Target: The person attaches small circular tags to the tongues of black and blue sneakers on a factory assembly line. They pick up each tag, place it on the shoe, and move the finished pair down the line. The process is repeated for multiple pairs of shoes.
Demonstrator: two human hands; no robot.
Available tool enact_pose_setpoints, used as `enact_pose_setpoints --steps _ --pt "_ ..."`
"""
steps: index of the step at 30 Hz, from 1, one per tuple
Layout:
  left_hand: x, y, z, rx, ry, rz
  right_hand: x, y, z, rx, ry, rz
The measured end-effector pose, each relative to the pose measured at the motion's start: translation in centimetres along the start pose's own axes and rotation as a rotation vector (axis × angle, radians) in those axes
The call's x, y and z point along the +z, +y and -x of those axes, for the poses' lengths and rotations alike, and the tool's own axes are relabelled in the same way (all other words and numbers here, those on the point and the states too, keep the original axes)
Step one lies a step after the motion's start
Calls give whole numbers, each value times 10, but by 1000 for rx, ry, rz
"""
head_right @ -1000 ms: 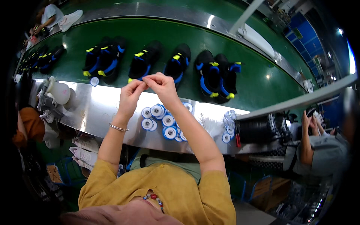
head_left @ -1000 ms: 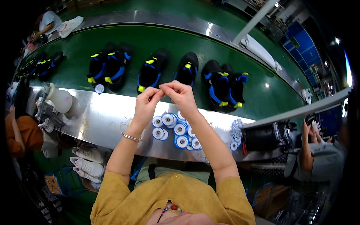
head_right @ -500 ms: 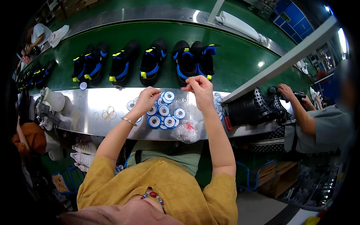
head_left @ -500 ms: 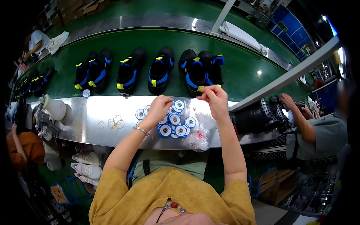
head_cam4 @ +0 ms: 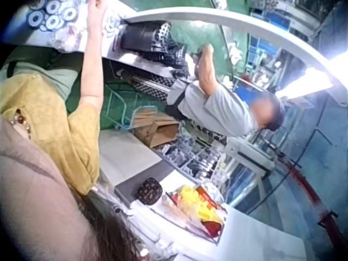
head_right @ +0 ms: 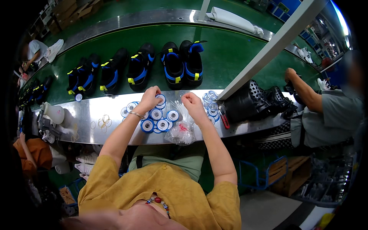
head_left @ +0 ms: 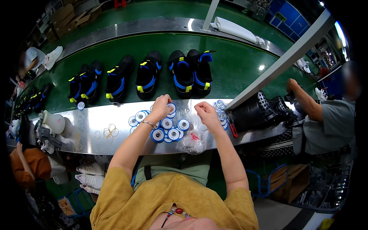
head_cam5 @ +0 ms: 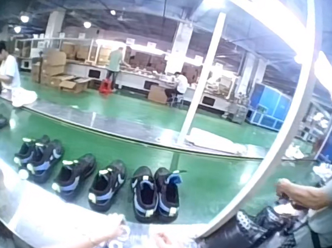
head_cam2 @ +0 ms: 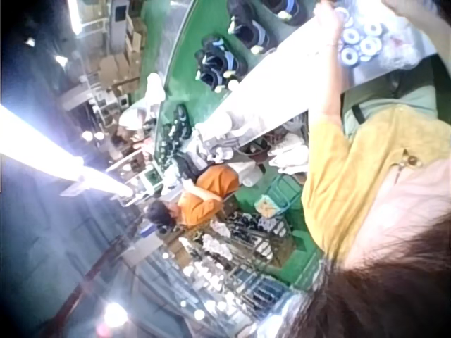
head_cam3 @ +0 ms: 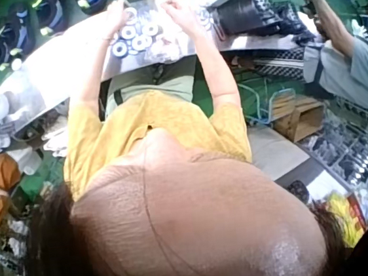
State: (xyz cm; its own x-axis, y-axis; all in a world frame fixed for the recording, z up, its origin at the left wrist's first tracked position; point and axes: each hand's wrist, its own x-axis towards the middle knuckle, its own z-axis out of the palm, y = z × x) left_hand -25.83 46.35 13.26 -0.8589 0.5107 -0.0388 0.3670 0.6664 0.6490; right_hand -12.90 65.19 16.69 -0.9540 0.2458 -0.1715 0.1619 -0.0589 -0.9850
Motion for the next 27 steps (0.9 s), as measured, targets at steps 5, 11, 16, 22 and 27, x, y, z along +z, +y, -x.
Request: enact_pose_setpoints --steps 5,11,16,22,27 --pt "-8 3 7 -96 -17 255 14 29 -10 -38 -48 67" --pt "-24 42 32 -263 -2 773 39 28 -15 -182 11 124" --pt "-16 45 38 -210 39 998 45 18 -15 -259 66 210" --pt "-10 41 40 -108 51 1101 45 10 -18 -252 90 253" --pt "-2 39 36 -97 64 1303 45 31 -30 -210 93 154"
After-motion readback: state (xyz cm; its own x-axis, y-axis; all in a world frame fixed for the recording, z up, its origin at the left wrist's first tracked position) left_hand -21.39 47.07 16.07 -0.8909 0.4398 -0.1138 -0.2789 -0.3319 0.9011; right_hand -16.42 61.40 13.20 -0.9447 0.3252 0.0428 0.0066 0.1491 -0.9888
